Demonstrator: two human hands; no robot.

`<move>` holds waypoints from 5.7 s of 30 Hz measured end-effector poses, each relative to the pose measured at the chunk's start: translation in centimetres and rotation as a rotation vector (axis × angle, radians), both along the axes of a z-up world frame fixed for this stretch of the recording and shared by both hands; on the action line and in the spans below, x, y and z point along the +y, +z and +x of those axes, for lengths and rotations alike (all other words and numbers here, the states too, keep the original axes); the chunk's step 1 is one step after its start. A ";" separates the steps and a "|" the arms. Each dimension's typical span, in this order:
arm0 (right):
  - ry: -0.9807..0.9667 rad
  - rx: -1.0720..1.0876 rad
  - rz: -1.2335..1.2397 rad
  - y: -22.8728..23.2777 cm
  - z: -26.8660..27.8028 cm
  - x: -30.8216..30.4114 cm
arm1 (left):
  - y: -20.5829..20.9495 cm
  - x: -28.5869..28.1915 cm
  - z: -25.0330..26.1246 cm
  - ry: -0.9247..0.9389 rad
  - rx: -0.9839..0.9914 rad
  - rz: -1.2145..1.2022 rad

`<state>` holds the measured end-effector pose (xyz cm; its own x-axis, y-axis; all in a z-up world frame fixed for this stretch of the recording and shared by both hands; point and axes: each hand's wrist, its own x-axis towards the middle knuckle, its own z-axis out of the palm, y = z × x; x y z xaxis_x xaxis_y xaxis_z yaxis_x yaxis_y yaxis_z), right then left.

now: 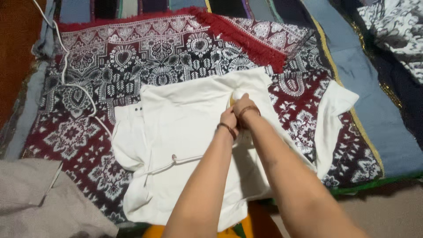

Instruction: The person irons a white long-sleeved shirt laid out on a patterned bedsheet. They use a yellow electric iron to smooth the back, front, and sleeves of the shirt, periodically adjusting the fabric with their hands. The shirt is flipped over during the process to iron both sides.

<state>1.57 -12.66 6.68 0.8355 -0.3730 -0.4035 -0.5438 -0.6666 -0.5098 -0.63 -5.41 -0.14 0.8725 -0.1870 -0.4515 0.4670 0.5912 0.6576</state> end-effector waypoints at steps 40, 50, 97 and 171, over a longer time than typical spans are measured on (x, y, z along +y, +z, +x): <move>0.058 -0.032 -0.073 -2.0 -15.6 -6.7 | 1.5 -5.4 -16.1 -0.052 -0.116 0.319; 0.226 -0.194 -0.102 -2.6 0.2 -10.5 | -0.3 -8.7 -1.1 0.072 -0.331 0.613; 0.720 0.175 -0.639 6.1 -10.3 2.4 | 3.8 23.9 -8.8 -0.838 -0.336 1.778; 1.080 0.264 -0.696 9.2 -13.1 16.2 | 4.8 30.0 -21.5 -0.601 -0.862 1.662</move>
<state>-11.57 3.49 15.90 0.7683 0.2351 -0.5954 0.3969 -0.9047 0.1549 -22.10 24.59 4.67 0.9148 -0.4032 -0.0244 -0.3557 -0.8329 0.4240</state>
